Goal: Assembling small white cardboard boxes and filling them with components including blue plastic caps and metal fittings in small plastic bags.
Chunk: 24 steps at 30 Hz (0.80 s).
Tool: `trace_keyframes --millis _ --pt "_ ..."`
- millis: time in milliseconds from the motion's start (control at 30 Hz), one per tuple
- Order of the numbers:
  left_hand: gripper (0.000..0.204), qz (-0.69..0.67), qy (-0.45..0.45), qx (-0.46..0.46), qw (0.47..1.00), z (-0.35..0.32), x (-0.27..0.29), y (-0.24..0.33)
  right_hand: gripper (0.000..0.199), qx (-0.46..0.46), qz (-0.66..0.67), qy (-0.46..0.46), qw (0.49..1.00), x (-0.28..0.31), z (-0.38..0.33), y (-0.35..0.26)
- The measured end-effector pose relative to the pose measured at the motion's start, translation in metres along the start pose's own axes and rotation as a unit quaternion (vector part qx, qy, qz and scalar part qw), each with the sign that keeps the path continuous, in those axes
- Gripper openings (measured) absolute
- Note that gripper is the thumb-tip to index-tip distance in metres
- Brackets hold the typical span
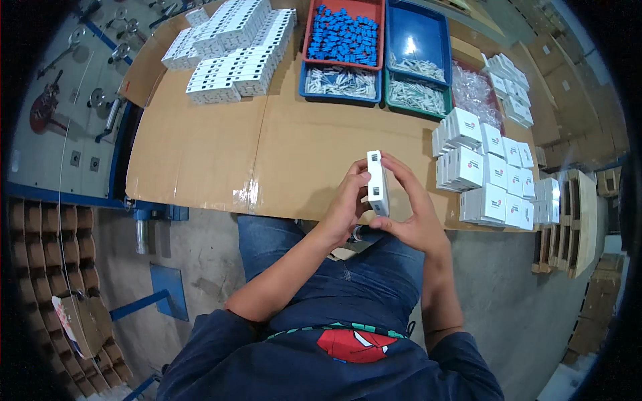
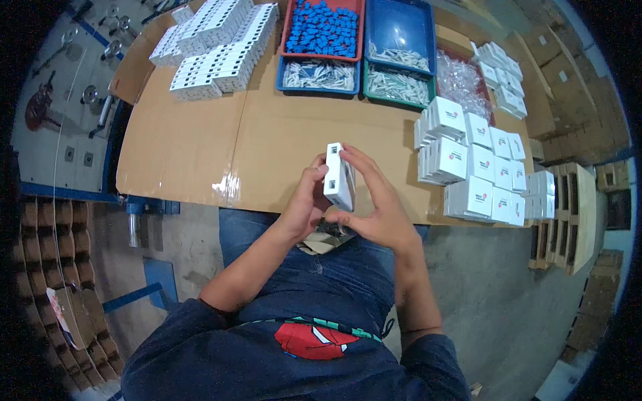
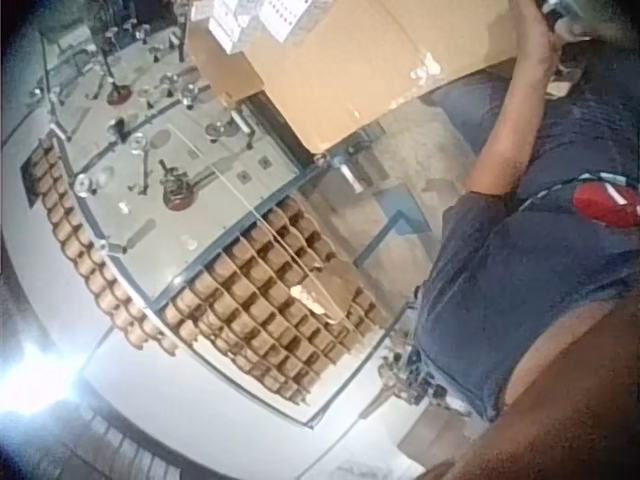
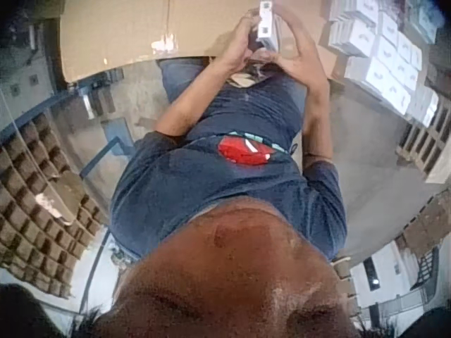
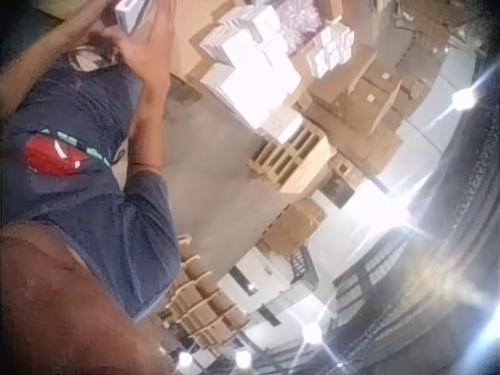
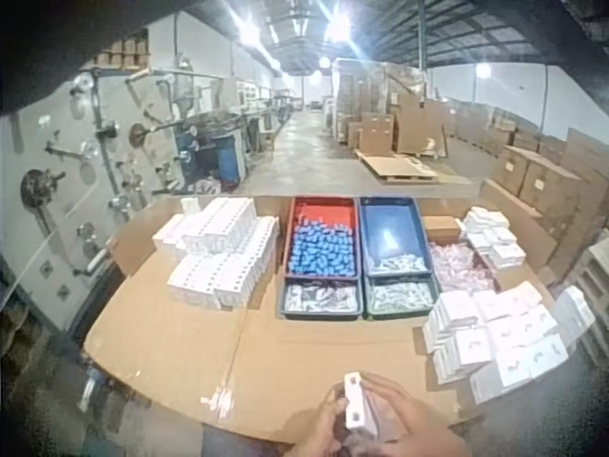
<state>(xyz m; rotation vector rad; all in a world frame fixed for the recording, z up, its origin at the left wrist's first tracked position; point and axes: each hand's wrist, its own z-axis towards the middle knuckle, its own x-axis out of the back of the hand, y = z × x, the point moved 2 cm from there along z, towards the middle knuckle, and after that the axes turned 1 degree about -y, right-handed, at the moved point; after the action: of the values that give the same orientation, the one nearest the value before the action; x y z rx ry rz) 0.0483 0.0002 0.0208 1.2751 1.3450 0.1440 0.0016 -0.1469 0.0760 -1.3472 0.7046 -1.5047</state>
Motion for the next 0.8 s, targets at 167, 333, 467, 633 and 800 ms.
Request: trace_keyframes --millis 167,333,467,633,800 --pt "0.062 -0.012 0.001 -0.021 1.000 -0.007 0.000 0.001 0.084 -0.016 -0.003 0.048 0.999 -0.015 0.005 0.012" --pt "0.073 0.064 0.033 -0.025 0.997 -0.009 0.009 0.013 0.081 -0.026 -0.009 0.045 0.999 -0.016 0.010 -0.002" --pt "0.083 0.016 0.044 0.060 0.997 -0.008 0.013 0.024 0.085 -0.002 -0.160 0.033 0.987 -0.017 0.009 0.002" --pt "0.084 -0.024 0.056 0.086 0.994 -0.008 0.016 0.021 0.068 0.059 -0.205 -0.006 0.977 -0.024 0.008 0.015" --pt "0.069 0.015 0.088 -0.071 0.993 -0.001 0.025 -0.003 0.052 0.004 -0.199 0.047 0.979 -0.038 0.008 0.013"
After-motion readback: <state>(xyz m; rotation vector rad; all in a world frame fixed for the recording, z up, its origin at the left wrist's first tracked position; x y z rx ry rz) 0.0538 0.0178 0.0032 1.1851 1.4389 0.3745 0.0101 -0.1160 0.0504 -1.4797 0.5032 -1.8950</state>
